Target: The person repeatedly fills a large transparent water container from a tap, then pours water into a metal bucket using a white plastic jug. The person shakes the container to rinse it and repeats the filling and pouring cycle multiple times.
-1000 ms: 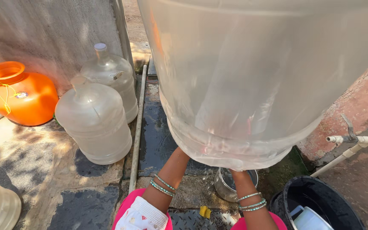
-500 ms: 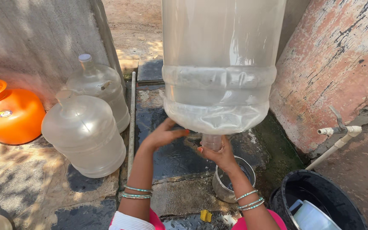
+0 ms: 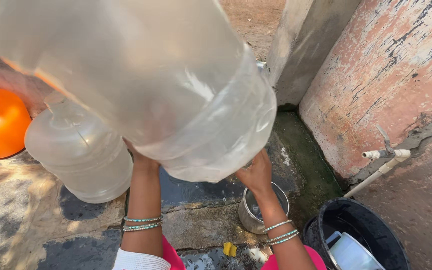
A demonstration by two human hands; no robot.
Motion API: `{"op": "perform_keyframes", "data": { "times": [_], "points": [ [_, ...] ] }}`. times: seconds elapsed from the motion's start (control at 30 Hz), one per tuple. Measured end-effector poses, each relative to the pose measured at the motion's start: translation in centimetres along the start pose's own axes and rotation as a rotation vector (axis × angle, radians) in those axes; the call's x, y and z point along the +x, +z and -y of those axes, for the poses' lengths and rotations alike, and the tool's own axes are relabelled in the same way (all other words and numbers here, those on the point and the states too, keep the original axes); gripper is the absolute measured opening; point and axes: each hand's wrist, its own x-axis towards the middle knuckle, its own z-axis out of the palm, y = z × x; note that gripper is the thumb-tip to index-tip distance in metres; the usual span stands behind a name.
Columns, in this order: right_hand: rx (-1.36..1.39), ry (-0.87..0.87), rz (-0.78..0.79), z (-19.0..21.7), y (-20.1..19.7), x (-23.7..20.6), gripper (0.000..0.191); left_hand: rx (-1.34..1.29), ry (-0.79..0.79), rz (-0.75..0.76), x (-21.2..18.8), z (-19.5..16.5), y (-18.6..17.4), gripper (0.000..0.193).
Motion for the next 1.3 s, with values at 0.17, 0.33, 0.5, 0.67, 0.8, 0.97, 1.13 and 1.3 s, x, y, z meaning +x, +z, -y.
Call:
{"op": "perform_keyframes", "data": {
  "times": [0.17,0.33,0.5,0.67,0.8,0.97,1.13,1.3],
  "points": [
    [-0.078,0.077,-0.078,-4.5,2.1,-0.5,0.059,0.552,-0.128,0.246,-5.2,0.2,7.9,0.112],
    [0.058,0.118,-0.068,-7.2,2.8,-1.8,0.058,0.619,-0.083,0.446,-7.3,-1.9,9.7,0.106],
    [0.116,0.133,-0.037,-7.4,2.1,-2.1,0.057,0.458,-0.048,0.189,-4.8,-4.0,5.8,0.086],
    [0.123,0.131,0.055,-4.8,1.2,-2.1,0.056,0.227,-0.061,0.054,-2.9,-2.1,2.5,0.074],
    [0.035,0.073,0.046,-1.0,0.7,-1.8,0.056,-0.003,0.114,0.136,-2.9,-1.0,0.9,0.068],
    [-0.010,0.021,-0.058,0.7,1.4,-1.2,0.063,-0.153,0.124,0.197,-3.0,-2.3,1.4,0.071],
    [0.055,0.087,-0.121,-2.3,4.1,-2.7,0.061,0.372,0.000,0.437,-5.0,-3.2,4.7,0.083],
    [0.115,0.099,-0.078,-5.6,4.5,-4.5,0.060,0.470,0.057,0.512,-5.8,-4.6,6.1,0.080]
  ]
}}
